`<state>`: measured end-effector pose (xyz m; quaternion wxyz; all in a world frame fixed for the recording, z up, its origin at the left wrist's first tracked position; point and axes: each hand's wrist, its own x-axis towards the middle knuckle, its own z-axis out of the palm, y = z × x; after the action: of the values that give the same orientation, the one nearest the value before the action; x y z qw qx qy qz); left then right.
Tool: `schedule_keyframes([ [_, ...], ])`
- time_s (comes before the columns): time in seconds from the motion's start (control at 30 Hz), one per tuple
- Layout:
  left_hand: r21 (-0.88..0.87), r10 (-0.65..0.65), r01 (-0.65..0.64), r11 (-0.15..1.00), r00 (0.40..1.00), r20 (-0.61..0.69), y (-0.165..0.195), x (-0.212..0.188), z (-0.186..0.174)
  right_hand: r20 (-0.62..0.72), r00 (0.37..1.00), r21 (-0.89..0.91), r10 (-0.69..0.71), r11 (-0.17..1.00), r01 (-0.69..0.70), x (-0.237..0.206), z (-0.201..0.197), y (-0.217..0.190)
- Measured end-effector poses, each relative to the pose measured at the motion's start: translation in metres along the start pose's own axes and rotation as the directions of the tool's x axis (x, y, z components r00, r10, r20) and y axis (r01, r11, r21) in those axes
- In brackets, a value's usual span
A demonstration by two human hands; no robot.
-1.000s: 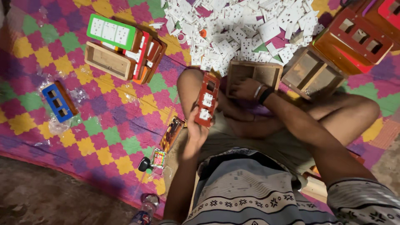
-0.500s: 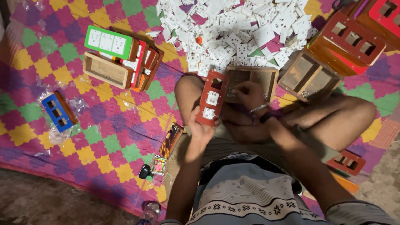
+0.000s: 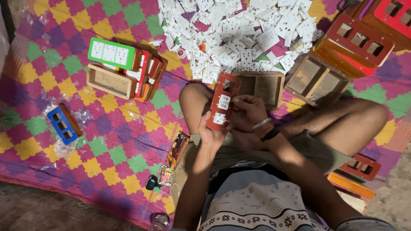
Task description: The person sits on a mat and assembles small white electrical socket modules into colored plastic frames using metal pins. They pick modules from a pile, insert them into the frames, and secure them with pins from a wooden box. The person handles multiple frames and modules, occasionally adjusting their position.
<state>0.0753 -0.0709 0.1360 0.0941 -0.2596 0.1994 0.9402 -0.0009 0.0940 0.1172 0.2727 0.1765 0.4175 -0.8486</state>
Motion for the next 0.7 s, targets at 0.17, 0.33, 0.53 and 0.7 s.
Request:
schedule_keyframes([
  [0.17, -0.013, 0.010, -0.009, 1.000, 1.000, 0.014, 0.003, -0.002, 0.010, -0.056, 0.997, -0.088, -0.059, 0.995, 0.054, 0.000, 0.004, 0.004],
  [0.33, -0.061, 0.001, 0.002, 0.998, 0.999, 0.048, 0.004, -0.003, 0.014, -0.059, 0.983, -0.285, -0.172, 0.947, 0.148, -0.005, 0.013, -0.001],
  [0.53, -0.152, -0.025, 0.035, 0.988, 0.997, 0.071, 0.005, -0.003, 0.021, 0.101, 0.843, -0.545, -0.528, 0.680, 0.491, -0.018, 0.036, -0.018],
  [0.7, -0.228, -0.044, 0.060, 0.972, 0.996, 0.074, 0.011, -0.007, 0.038, 0.231, 0.710, -0.715, -0.666, 0.378, 0.587, -0.031, 0.051, -0.032],
])
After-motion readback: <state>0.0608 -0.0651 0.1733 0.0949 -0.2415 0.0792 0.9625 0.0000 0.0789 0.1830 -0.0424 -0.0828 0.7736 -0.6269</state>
